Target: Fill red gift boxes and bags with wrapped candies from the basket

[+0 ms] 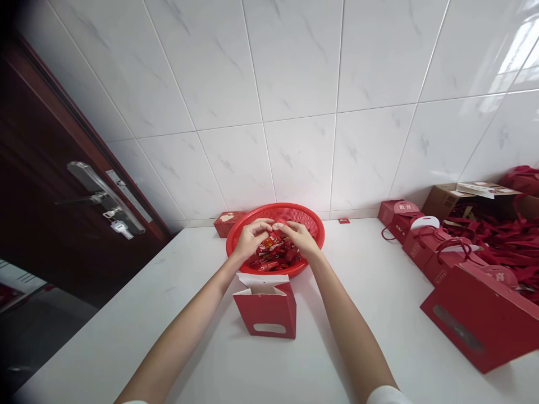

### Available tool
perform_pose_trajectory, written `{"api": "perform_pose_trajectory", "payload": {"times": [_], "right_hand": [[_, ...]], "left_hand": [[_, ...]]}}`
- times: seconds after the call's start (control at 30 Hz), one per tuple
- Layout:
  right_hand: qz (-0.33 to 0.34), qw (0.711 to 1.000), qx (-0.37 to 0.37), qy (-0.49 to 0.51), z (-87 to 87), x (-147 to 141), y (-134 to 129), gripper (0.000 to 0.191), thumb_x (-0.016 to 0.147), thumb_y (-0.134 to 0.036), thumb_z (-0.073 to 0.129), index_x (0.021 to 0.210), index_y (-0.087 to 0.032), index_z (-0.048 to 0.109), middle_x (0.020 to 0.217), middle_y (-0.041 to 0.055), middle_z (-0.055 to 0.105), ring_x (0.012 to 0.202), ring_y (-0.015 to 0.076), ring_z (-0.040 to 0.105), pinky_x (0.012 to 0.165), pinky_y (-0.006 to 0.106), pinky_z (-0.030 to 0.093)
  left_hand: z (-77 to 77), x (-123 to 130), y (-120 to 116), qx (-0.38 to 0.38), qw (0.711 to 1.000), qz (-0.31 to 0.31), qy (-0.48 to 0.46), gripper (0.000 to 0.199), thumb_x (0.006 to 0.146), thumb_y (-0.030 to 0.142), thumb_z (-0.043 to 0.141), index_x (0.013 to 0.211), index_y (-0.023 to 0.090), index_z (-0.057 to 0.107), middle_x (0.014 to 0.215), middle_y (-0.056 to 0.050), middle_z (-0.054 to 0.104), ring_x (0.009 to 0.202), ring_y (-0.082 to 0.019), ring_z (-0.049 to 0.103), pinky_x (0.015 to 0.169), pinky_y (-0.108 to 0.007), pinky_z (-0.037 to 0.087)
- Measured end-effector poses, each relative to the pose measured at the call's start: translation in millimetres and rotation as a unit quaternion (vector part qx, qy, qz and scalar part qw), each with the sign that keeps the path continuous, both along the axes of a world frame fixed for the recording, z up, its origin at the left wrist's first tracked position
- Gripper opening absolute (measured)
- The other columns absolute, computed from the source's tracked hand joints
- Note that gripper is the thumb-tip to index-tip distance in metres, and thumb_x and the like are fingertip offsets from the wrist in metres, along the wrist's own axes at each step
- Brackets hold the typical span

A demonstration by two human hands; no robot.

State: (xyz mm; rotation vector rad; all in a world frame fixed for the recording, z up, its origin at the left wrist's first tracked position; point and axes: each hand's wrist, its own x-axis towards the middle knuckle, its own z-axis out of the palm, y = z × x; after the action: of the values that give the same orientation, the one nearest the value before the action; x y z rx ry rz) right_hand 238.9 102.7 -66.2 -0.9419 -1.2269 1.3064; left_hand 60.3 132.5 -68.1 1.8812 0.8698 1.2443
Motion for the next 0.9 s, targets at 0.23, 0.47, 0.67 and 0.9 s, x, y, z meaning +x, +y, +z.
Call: {"api": "perform_pose_trajectory", "payload": {"times": [0.23,0.47,0.67,0.9], "right_hand": [[-0.096,0.993,-0.015,0.067,-7.5,3,8,0.039,0.057,-0.049,0.085,0.07,-0.021,0.061,0.078,0.0032,0.071,0.07,0.0186,0.067,0.067,0.032,0.057],[-0.195,0.975,-0.02,0.103,-13.9,8,16,0.037,0.057,-0.045,0.083,0.075,-0.022,0.059,0.072,0.0016,0.069,0.069,0.0187,0.064,0.063,0.031,0.054],[-0.201,0.973,-0.022,0.113,-11.4,4,14,0.036,0.056,-0.044,0.084,0.073,-0.022,0.06,0.074,0.0028,0.07,0.074,0.0212,0.067,0.065,0.032,0.054],[-0.197,0.973,-0.033,0.116,-6.7,5,12,0.027,0.059,-0.036,0.079,0.071,-0.023,0.058,0.074,0.0017,0.067,0.076,0.0204,0.065,0.061,0.029,0.054]], "left_hand": [[-3.3,3,-1,-0.011,0.999,-0.006,0.053,0.022,0.078,0.026,0.065,0.098,0.018,0.07,0.109,-0.008,0.069,0.094,-0.02,0.067,0.087,-0.034,0.054],[-10.5,4,2,-0.065,0.932,-0.143,0.328,0.027,0.056,0.027,0.084,0.081,0.022,0.076,0.092,-0.006,0.072,0.087,-0.026,0.066,0.077,-0.031,0.051],[-18.5,0,9,-0.044,0.927,-0.062,0.368,0.032,0.04,0.022,0.09,0.067,0.025,0.073,0.081,-0.005,0.067,0.089,-0.031,0.064,0.072,-0.03,0.046],[-8.9,-17,38,-0.053,0.938,0.023,0.341,0.04,0.059,0.035,0.083,0.046,0.023,0.047,0.05,0.0,0.048,0.055,-0.02,0.05,0.061,-0.029,0.035]]}}
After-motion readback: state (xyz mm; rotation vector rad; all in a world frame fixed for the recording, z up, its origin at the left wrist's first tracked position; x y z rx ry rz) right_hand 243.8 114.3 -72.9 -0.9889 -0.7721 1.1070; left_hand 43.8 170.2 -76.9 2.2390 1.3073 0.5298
